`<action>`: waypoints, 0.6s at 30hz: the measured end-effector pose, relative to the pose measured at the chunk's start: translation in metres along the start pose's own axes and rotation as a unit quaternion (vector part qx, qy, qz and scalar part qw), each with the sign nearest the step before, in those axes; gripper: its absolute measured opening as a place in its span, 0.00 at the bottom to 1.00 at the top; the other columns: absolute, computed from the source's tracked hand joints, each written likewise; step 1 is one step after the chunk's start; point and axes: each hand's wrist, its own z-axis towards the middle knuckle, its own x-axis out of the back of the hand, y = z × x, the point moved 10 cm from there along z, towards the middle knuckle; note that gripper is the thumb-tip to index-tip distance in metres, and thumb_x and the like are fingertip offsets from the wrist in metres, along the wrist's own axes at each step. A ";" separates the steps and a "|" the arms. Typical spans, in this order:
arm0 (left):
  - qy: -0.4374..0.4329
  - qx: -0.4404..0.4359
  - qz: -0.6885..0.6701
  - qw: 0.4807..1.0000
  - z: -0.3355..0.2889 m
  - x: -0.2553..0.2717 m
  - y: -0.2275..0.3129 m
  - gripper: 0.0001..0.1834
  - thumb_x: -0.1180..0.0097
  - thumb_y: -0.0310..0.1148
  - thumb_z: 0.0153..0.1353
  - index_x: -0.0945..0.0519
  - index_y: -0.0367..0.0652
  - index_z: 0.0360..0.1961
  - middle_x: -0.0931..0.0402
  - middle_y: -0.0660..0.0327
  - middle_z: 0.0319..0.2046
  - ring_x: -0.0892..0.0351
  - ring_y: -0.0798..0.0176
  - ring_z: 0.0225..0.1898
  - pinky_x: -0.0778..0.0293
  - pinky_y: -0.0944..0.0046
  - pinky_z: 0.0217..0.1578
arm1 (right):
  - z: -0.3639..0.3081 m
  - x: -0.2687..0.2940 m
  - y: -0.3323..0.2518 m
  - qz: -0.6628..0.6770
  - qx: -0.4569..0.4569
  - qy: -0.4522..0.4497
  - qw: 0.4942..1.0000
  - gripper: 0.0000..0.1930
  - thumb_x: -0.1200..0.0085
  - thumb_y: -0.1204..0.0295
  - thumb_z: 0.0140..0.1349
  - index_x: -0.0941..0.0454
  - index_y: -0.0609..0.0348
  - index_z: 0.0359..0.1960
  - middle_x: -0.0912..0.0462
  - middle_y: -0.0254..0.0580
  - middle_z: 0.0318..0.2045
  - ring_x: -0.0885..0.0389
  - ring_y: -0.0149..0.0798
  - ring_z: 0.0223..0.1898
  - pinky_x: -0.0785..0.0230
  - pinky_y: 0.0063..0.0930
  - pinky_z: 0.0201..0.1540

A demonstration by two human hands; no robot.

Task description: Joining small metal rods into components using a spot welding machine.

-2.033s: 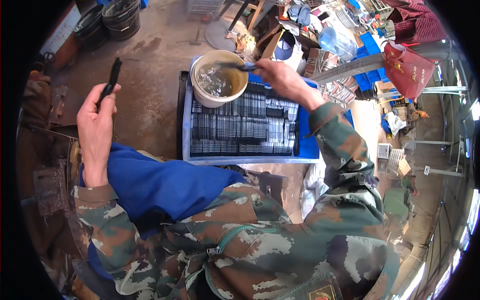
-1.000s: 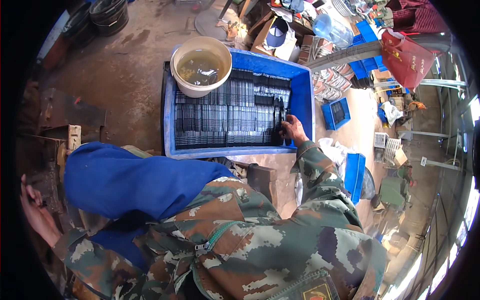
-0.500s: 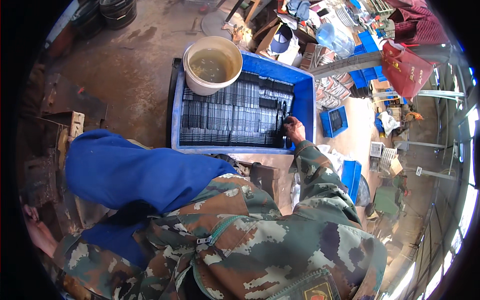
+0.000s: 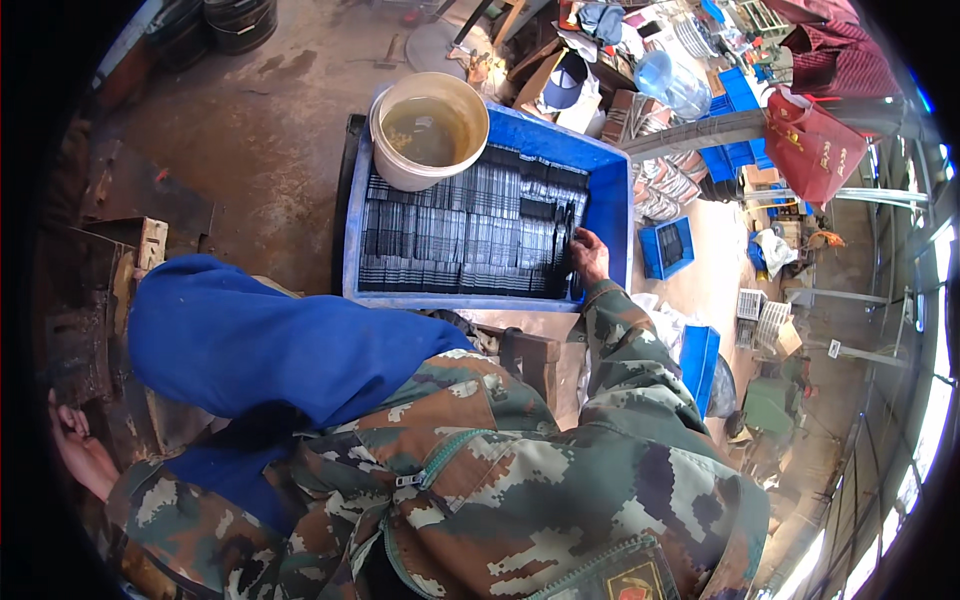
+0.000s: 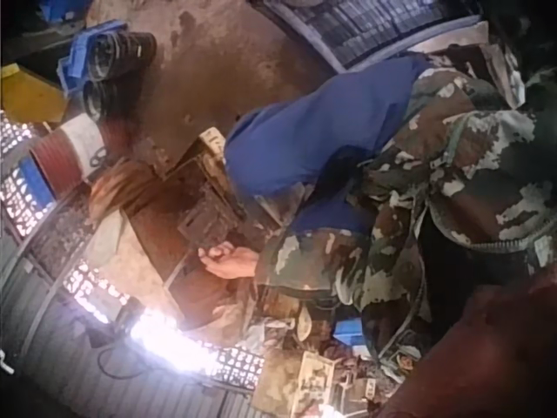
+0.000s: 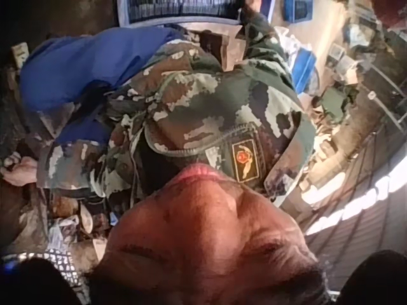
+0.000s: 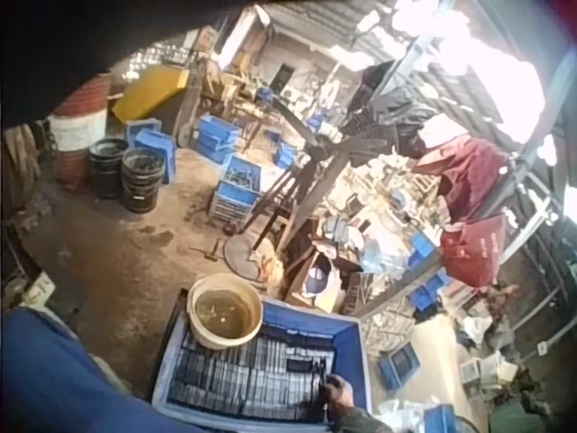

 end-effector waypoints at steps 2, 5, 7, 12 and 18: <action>-0.008 0.001 0.001 1.000 0.000 -0.001 -0.001 0.20 0.56 0.33 0.74 0.30 0.35 0.62 0.43 0.69 0.26 0.46 0.74 0.25 0.44 0.71 0.32 | -0.004 -0.003 -0.006 0.012 0.002 -0.027 1.000 0.23 0.40 0.72 0.58 0.24 0.61 0.57 0.15 0.41 0.37 0.18 0.34 0.37 0.26 0.29 0.40; -0.019 0.006 0.002 1.000 -0.002 -0.008 -0.001 0.20 0.56 0.33 0.74 0.30 0.36 0.63 0.43 0.69 0.27 0.46 0.74 0.25 0.45 0.71 0.32 | -0.010 -0.006 -0.016 0.016 0.009 -0.039 0.999 0.26 0.41 0.72 0.59 0.28 0.65 0.60 0.16 0.43 0.41 0.19 0.34 0.39 0.26 0.26 0.41; -0.019 0.007 0.002 1.000 -0.007 -0.014 0.001 0.20 0.56 0.33 0.74 0.30 0.36 0.63 0.43 0.69 0.27 0.46 0.74 0.25 0.45 0.71 0.32 | -0.014 -0.005 -0.025 0.019 0.031 -0.037 0.999 0.27 0.41 0.72 0.60 0.30 0.67 0.62 0.16 0.44 0.42 0.19 0.33 0.39 0.27 0.25 0.41; 0.042 0.021 0.017 0.999 -0.020 -0.019 0.004 0.20 0.57 0.33 0.74 0.30 0.37 0.62 0.43 0.70 0.27 0.45 0.74 0.27 0.44 0.71 0.33 | -0.017 -0.007 -0.027 0.029 0.043 -0.075 0.996 0.27 0.42 0.69 0.63 0.31 0.63 0.63 0.18 0.36 0.40 0.23 0.29 0.35 0.30 0.24 0.36; 0.026 0.019 0.008 0.999 -0.018 -0.019 0.005 0.19 0.58 0.34 0.75 0.30 0.38 0.63 0.43 0.70 0.27 0.45 0.74 0.27 0.44 0.71 0.34 | 0.005 -0.005 -0.007 -0.062 0.001 -0.001 0.998 0.23 0.42 0.68 0.63 0.27 0.61 0.60 0.20 0.34 0.33 0.26 0.28 0.24 0.32 0.23 0.24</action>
